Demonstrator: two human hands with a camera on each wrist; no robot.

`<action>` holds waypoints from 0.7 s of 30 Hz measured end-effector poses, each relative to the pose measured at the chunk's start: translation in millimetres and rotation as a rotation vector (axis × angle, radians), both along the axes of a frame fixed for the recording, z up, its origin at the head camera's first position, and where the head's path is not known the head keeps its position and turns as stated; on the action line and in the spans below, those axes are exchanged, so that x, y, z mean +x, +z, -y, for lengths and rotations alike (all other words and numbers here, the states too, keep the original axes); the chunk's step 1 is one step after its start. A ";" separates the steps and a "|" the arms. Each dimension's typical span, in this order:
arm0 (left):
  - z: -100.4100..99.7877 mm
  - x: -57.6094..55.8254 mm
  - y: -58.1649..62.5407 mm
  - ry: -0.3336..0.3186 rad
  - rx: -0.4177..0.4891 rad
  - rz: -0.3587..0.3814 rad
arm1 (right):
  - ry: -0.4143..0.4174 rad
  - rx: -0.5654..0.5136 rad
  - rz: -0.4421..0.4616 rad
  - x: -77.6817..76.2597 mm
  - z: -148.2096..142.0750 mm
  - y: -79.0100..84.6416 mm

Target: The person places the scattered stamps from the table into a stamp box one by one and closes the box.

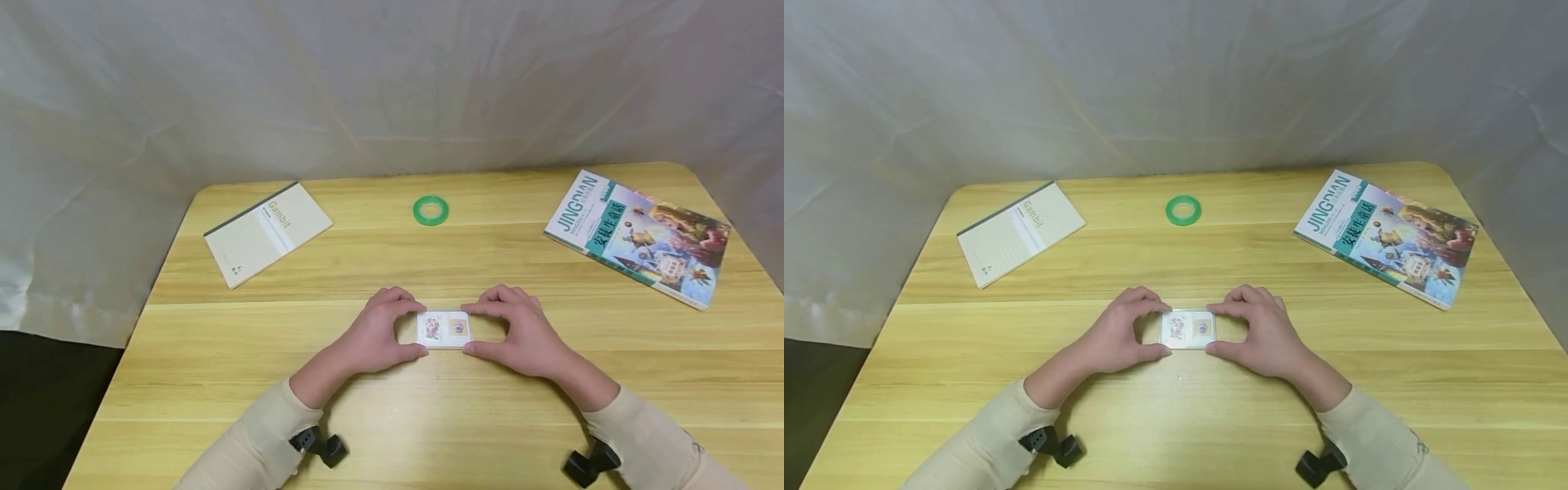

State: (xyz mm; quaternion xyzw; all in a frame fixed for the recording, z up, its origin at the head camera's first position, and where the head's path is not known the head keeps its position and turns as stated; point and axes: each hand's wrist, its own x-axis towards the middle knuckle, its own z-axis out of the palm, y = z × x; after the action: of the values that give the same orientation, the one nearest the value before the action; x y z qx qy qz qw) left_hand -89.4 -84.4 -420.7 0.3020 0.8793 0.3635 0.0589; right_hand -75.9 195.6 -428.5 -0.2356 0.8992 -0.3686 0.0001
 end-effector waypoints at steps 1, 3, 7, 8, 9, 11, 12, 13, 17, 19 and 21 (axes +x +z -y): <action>-0.2 0.0 0.1 0.000 -0.001 0.002 | 0.001 0.001 -0.003 -0.2 0.0 -0.1; -0.7 0.2 0.6 0.001 -0.003 0.004 | 0.005 0.005 -0.009 -0.4 0.1 -0.4; -1.6 0.5 1.0 0.012 0.001 0.008 | 0.016 0.017 -0.026 -0.7 0.9 -1.0; -1.8 0.6 1.1 0.016 0.003 0.008 | 0.018 0.022 -0.031 -0.8 1.1 -1.3; -2.0 0.6 1.1 0.020 0.005 0.009 | 0.018 0.027 -0.034 -0.9 1.3 -1.6; -2.5 0.5 1.3 0.024 0.006 0.012 | 0.016 0.035 -0.037 -1.3 1.1 -2.5; -2.7 0.6 1.6 0.025 0.004 0.014 | 0.013 0.038 -0.037 -1.4 0.9 -2.8; -2.9 0.8 1.8 0.026 -0.001 0.014 | 0.011 0.041 -0.037 -1.4 0.8 -3.2; -3.0 1.5 2.1 0.019 -0.039 0.013 | 0.009 0.038 -0.037 -0.9 0.1 -4.6; -2.6 1.7 2.7 0.010 -0.058 0.014 | 0.012 0.033 -0.036 -0.5 -0.1 -4.8; -1.2 1.9 4.5 -0.001 -0.068 0.019 | 0.012 0.029 -0.029 0.4 -0.4 -4.2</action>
State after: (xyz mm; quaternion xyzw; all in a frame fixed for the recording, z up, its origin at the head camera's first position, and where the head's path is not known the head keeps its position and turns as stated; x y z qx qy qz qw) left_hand -87.6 -83.2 -416.2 0.2969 0.8904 0.3362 0.0776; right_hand -75.5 196.0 -432.7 -0.2464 0.9030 -0.3520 -0.0072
